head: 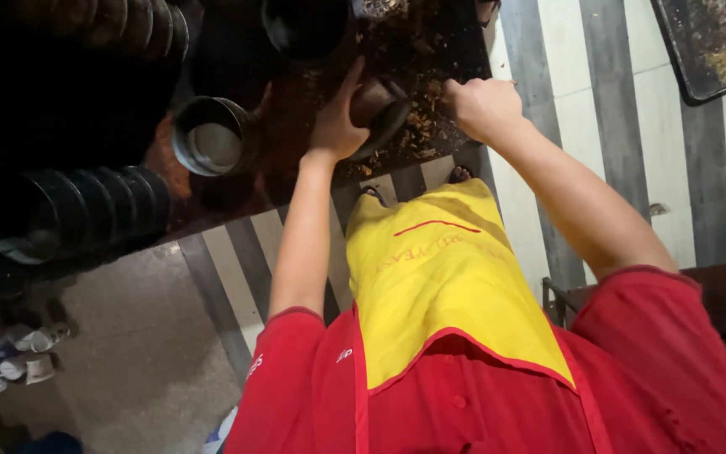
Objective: The person scrapes the inside of metal containers with a knife, shakes out the debris, and stacks them. They then scrape the work surface with the knife and collect the scrapings into a container.
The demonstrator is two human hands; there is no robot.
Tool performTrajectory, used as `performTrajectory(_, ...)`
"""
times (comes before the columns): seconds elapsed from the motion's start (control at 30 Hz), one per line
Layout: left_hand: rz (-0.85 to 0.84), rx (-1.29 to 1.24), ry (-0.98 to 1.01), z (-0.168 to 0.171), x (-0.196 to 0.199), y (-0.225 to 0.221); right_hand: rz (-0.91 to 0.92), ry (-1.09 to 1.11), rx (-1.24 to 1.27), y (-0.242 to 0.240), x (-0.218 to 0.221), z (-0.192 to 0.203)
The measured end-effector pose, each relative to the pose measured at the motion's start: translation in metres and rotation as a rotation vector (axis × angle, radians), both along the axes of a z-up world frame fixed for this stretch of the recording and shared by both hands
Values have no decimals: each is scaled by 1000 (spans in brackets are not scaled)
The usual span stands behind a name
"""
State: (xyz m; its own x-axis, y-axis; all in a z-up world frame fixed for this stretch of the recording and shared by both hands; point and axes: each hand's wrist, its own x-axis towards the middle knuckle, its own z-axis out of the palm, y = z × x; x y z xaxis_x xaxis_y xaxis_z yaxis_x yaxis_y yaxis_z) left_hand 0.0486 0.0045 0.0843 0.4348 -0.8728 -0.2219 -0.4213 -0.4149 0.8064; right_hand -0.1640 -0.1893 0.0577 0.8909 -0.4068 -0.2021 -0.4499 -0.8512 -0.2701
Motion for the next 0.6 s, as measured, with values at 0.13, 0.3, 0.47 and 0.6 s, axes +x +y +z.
performTrajectory(0.13, -63, -65, -114, -37, 13, 11, 13, -11, 15, -2, -6, -24)
performTrajectory(0.3, -80, -151, -204, -51, 19, 11, -140, 53, 138, 13, -16, 12)
performTrajectory(0.47, 201, 242, -156, -46, 13, -25, -109, 125, 229, 42, -11, -13)
performTrajectory(0.6, 168, 141, -349, -60, -2, -33, -83, 87, 163, 47, 15, -74)
